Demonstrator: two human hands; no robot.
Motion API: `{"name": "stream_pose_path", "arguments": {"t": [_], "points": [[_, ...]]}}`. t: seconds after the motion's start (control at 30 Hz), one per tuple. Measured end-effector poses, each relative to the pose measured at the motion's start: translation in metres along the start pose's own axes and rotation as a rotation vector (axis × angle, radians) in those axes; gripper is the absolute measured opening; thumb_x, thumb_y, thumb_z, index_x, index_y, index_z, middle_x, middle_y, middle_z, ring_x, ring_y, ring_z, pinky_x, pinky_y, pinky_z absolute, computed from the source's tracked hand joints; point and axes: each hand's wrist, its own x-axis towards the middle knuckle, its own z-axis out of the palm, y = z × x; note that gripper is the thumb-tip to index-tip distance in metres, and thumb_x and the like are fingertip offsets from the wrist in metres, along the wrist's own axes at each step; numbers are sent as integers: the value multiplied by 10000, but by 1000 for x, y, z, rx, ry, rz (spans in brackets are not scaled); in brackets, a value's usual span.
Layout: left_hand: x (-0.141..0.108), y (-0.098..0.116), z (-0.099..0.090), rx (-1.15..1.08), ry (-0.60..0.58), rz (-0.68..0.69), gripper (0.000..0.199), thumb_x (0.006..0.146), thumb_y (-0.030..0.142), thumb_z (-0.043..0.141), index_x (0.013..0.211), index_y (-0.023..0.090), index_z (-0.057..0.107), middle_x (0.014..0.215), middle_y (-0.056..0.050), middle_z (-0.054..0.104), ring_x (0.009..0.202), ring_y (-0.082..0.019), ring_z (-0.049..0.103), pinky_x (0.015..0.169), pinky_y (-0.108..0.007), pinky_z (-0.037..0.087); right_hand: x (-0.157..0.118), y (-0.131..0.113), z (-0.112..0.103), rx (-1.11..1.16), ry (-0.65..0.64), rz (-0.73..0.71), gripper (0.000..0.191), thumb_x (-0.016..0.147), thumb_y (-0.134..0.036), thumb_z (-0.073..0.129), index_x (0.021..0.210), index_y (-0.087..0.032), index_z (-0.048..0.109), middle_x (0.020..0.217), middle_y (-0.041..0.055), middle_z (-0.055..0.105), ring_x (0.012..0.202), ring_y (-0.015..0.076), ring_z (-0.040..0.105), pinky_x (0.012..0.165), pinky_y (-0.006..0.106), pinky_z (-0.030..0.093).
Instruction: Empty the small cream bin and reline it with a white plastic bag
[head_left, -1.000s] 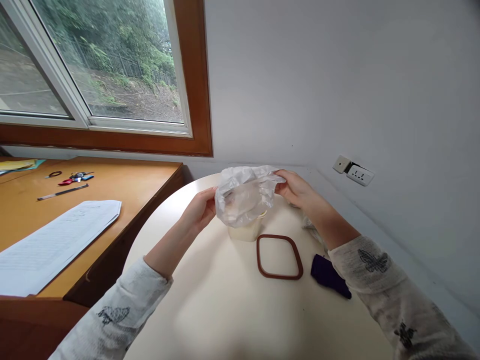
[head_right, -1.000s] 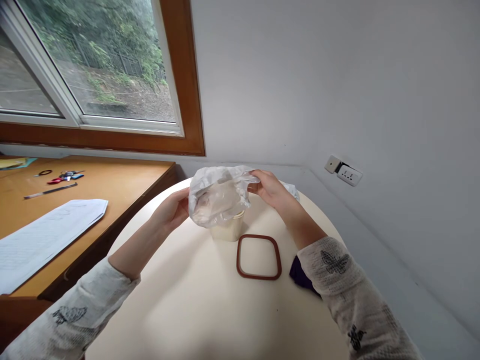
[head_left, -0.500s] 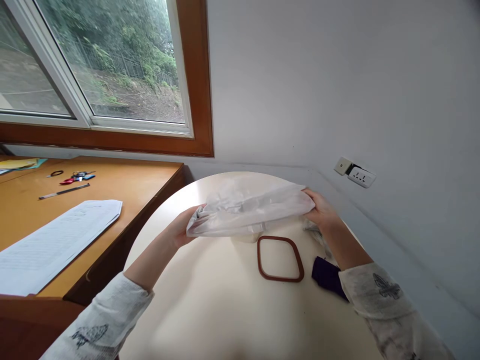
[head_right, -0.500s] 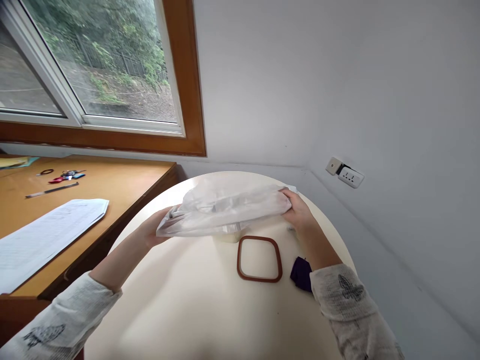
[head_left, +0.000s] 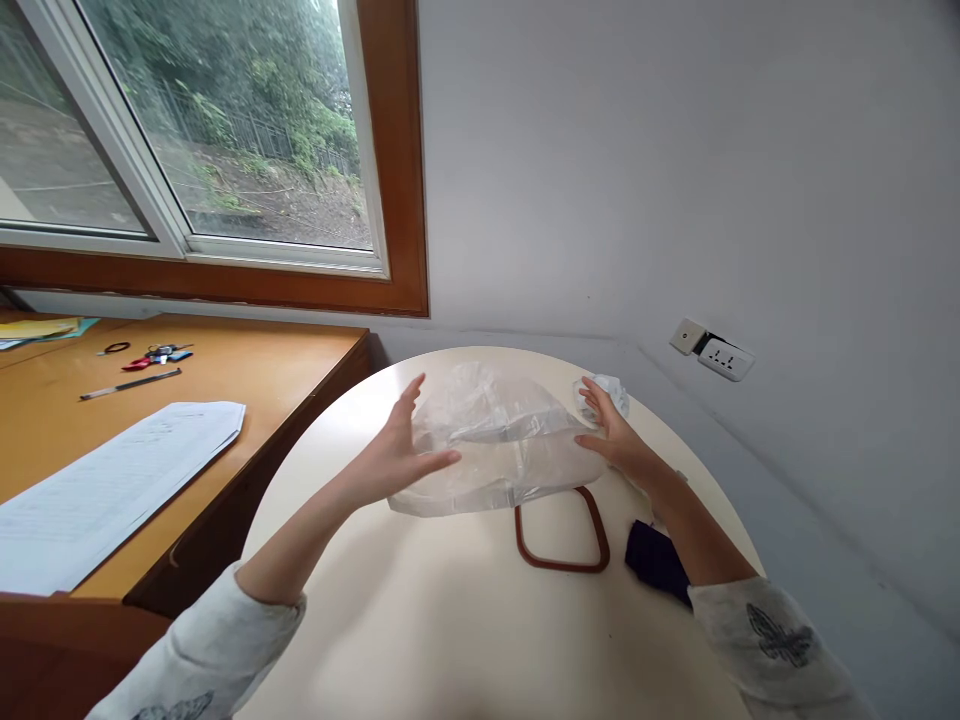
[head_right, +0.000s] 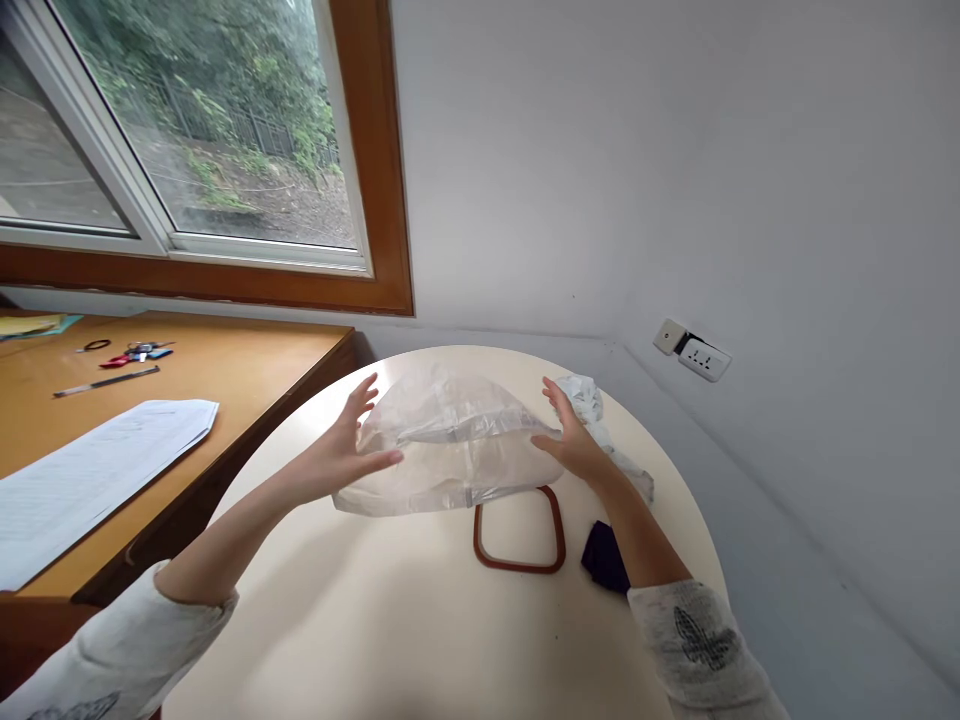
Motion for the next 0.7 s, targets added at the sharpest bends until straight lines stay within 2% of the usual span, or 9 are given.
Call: {"name": "stream_pose_path", "arguments": {"t": [0.03, 0.1, 0.17, 0.23, 0.3, 0.37, 0.47, 0.57, 0.7], "points": [[1, 3, 5, 59, 6, 57, 946, 635, 452, 681, 1394, 334, 128, 1452, -101, 220, 1315, -329, 218, 976, -482, 327, -1, -9, 2, -42, -50, -63, 805, 714, -326, 613, 1380, -386, 165, 1467, 17, 193, 1348, 251, 150, 1061, 476, 178], [5, 6, 13, 82, 16, 86, 808, 662, 435, 651, 1354, 288, 262, 1362, -110, 376, 1226, -313, 372, 897, -429, 406, -1, -22, 9, -88, -107, -113, 751, 727, -357, 607, 1370, -391, 221, 1477, -11, 163, 1354, 248, 121, 1071, 457, 176], [11, 9, 17, 43, 0, 35, 553, 712, 422, 591, 1214, 242, 444, 1110, -87, 570, 961, -253, 558, 698, -334, 470, 4, -28, 17, -94, -90, -99, 660, 717, -374, 613, 1324, -360, 355, 1460, -2, 212, 1343, 250, 162, 1066, 428, 207], [17, 10, 18, 18, -6, -1, 310, 748, 398, 542, 993, 209, 558, 813, -25, 603, 670, -168, 555, 531, -255, 410, 12, -26, 25, -34, -19, -66, 493, 712, -364, 608, 1195, -313, 524, 1415, 22, 306, 1310, 247, 254, 1046, 397, 251], [21, 9, 19, -7, 21, -3, 196, 769, 373, 508, 809, 190, 566, 638, 20, 522, 548, -118, 465, 475, -220, 334, 21, -21, 33, 92, 58, -44, 313, 714, -350, 587, 1010, -259, 632, 1347, 41, 408, 1247, 238, 361, 1008, 371, 299], [25, 6, 21, -76, 60, -4, 194, 778, 360, 488, 715, 181, 529, 597, 38, 459, 530, -100, 420, 474, -206, 308, 29, -16, 41, 240, 130, -20, 228, 713, -354, 572, 883, -224, 650, 1218, 54, 527, 1132, 224, 470, 929, 348, 367], [27, 2, 25, -245, 69, -72, 184, 773, 354, 487, 712, 182, 505, 634, 39, 463, 547, -96, 428, 483, -199, 321, 35, -14, 52, 375, 212, 35, 175, 719, -360, 542, 756, -205, 614, 850, 19, 620, 814, 169, 556, 704, 281, 425], [26, 0, 26, -425, 9, -172, 164, 756, 347, 506, 743, 184, 513, 674, 28, 503, 585, -109, 473, 502, -201, 352, 33, -16, 60, 385, 229, 48, 164, 730, -337, 511, 651, -197, 543, 625, -33, 512, 599, 112, 462, 551, 230, 359], [22, -3, 17, -507, -55, -279, 202, 727, 373, 541, 763, 174, 548, 657, 10, 524, 605, -135, 510, 510, -218, 374, 28, -22, 61, 367, 170, 49, 203, 701, -308, 540, 554, -189, 467, 539, -52, 407, 520, 90, 366, 479, 217, 281]]}}
